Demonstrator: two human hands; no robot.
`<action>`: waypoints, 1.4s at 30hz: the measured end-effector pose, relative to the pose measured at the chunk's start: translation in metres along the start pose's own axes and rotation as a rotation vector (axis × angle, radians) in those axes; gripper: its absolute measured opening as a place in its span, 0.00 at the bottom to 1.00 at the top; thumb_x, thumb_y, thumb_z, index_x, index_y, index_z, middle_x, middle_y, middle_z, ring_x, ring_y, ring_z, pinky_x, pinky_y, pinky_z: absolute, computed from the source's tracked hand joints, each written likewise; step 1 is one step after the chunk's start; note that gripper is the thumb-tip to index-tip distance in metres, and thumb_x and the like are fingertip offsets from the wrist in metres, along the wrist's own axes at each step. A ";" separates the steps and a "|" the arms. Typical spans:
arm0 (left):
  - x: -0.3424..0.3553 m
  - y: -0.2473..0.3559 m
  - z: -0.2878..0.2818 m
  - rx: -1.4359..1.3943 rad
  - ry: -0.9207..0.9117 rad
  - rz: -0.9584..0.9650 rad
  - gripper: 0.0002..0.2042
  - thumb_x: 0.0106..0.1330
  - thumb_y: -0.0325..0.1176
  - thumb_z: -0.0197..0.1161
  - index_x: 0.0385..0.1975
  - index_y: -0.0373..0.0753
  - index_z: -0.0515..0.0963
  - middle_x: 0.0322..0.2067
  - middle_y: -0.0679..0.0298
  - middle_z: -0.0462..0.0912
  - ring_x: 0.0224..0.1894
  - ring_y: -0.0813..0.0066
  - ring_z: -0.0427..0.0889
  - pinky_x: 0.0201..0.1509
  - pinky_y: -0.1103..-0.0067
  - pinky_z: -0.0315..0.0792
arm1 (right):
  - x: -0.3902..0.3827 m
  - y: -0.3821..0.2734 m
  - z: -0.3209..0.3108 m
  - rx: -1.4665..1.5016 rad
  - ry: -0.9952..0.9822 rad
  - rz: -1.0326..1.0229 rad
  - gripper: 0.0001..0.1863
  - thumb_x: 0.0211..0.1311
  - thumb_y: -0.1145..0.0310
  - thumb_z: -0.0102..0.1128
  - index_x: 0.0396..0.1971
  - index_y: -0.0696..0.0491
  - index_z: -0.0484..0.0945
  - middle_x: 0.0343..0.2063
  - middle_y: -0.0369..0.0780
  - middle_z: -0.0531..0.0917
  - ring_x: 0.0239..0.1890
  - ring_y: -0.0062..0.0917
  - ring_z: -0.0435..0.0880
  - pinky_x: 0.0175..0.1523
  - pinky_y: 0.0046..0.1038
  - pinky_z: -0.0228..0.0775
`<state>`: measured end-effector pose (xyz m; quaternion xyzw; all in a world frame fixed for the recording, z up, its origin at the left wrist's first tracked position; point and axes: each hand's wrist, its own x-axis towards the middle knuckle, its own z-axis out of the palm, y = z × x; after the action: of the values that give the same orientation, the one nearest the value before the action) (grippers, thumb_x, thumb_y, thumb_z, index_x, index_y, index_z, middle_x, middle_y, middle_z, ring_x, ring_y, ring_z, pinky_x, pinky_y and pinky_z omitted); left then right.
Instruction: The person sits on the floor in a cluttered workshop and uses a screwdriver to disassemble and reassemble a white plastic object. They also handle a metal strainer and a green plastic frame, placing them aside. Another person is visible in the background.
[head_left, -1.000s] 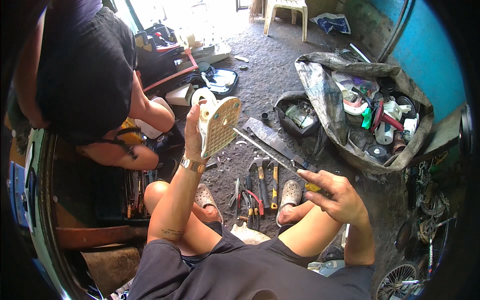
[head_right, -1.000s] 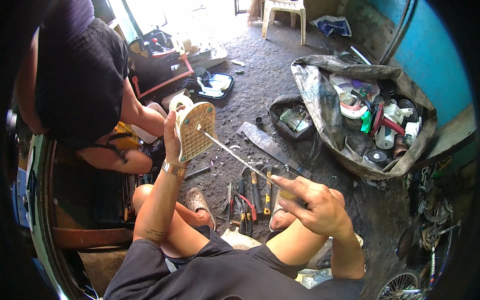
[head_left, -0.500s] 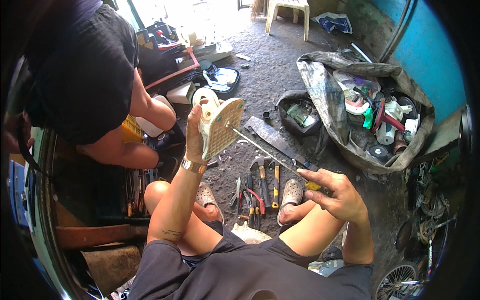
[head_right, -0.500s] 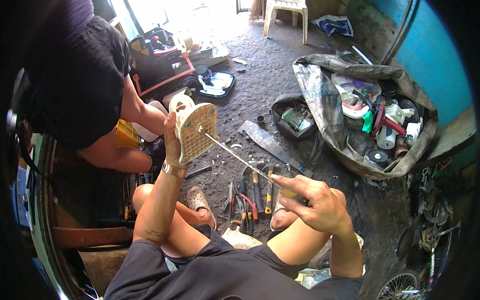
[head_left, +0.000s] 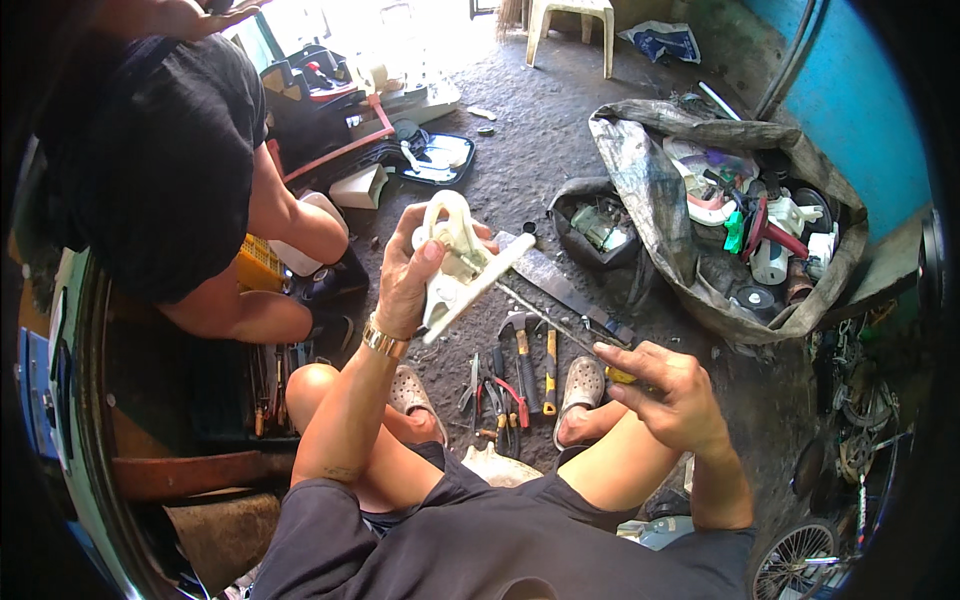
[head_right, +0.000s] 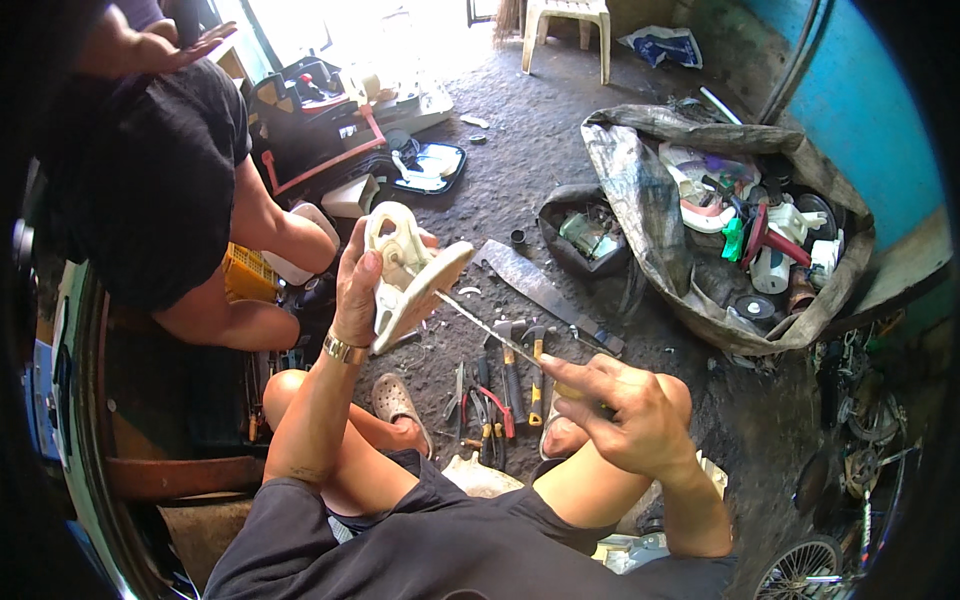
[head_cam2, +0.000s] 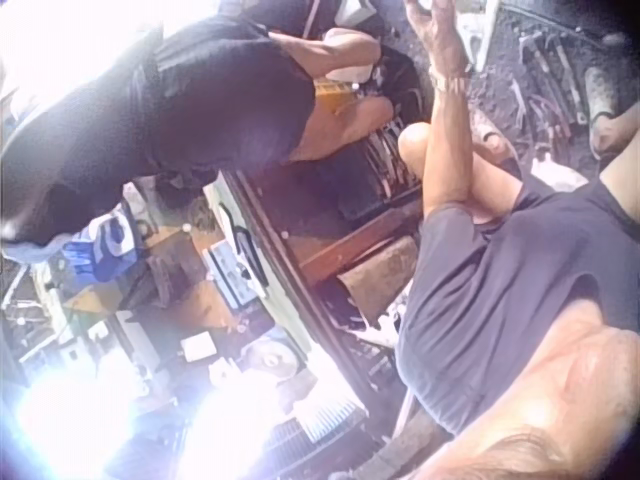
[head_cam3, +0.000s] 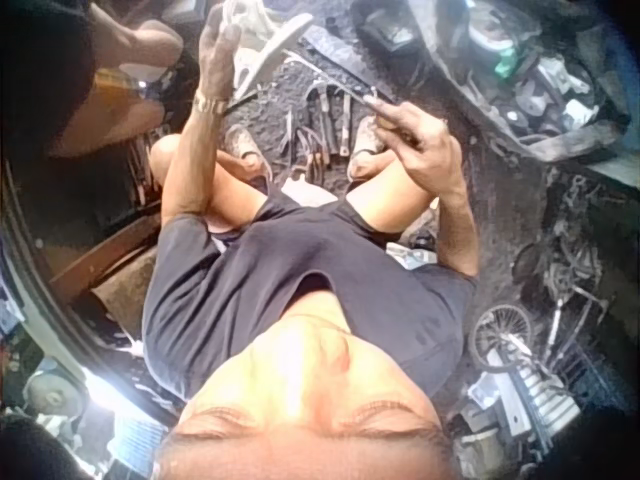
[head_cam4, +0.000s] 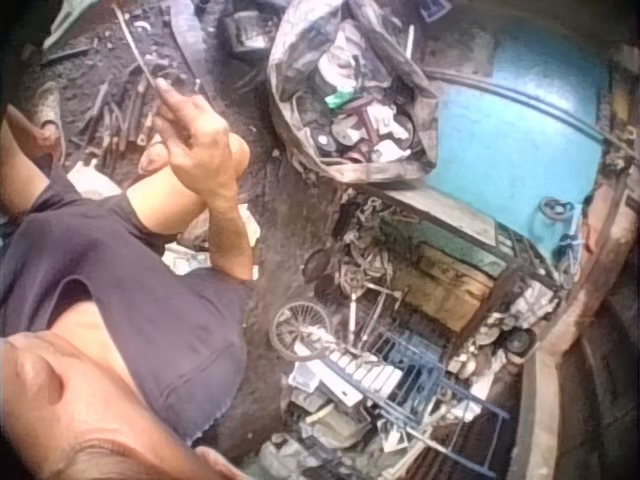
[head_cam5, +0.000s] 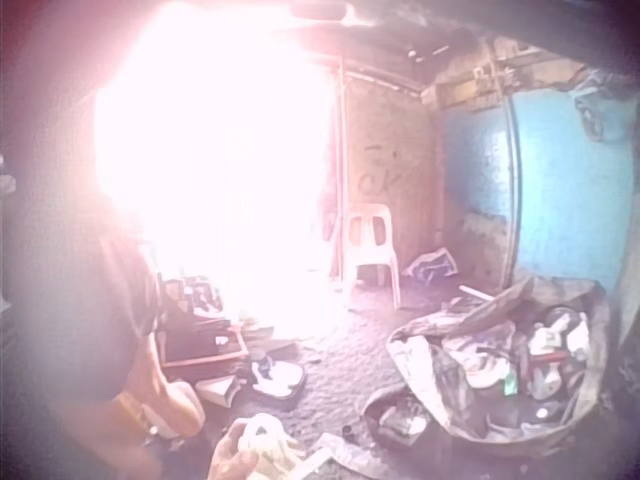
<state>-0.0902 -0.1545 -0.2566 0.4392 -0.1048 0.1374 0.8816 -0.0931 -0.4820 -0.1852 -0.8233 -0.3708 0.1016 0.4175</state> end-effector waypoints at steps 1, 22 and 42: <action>0.000 -0.002 0.004 0.071 0.096 0.057 0.27 0.67 0.40 0.70 0.60 0.35 0.69 0.47 0.47 0.82 0.49 0.58 0.85 0.57 0.67 0.79 | -0.001 -0.001 0.005 -0.054 0.044 -0.005 0.27 0.50 0.78 0.72 0.54 0.54 0.84 0.29 0.45 0.83 0.28 0.31 0.84 0.34 0.30 0.74; -0.020 0.007 0.039 0.938 0.002 0.295 0.53 0.44 0.23 0.81 0.73 0.43 0.54 0.69 0.57 0.62 0.68 0.63 0.69 0.65 0.64 0.74 | -0.002 0.014 0.064 0.023 0.196 -0.058 0.28 0.56 0.80 0.69 0.60 0.54 0.80 0.32 0.44 0.81 0.25 0.27 0.83 0.29 0.29 0.77; -0.013 0.030 0.020 1.241 0.011 0.735 0.45 0.45 0.25 0.83 0.63 0.40 0.61 0.66 0.47 0.62 0.66 0.56 0.72 0.67 0.65 0.74 | -0.024 0.021 0.089 0.533 0.090 0.181 0.25 0.67 0.82 0.60 0.64 0.57 0.74 0.37 0.38 0.77 0.23 0.12 0.74 0.26 0.18 0.70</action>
<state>-0.1139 -0.1551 -0.2268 0.7947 -0.1438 0.4616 0.3671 -0.1416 -0.4524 -0.2610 -0.7179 -0.2369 0.1960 0.6245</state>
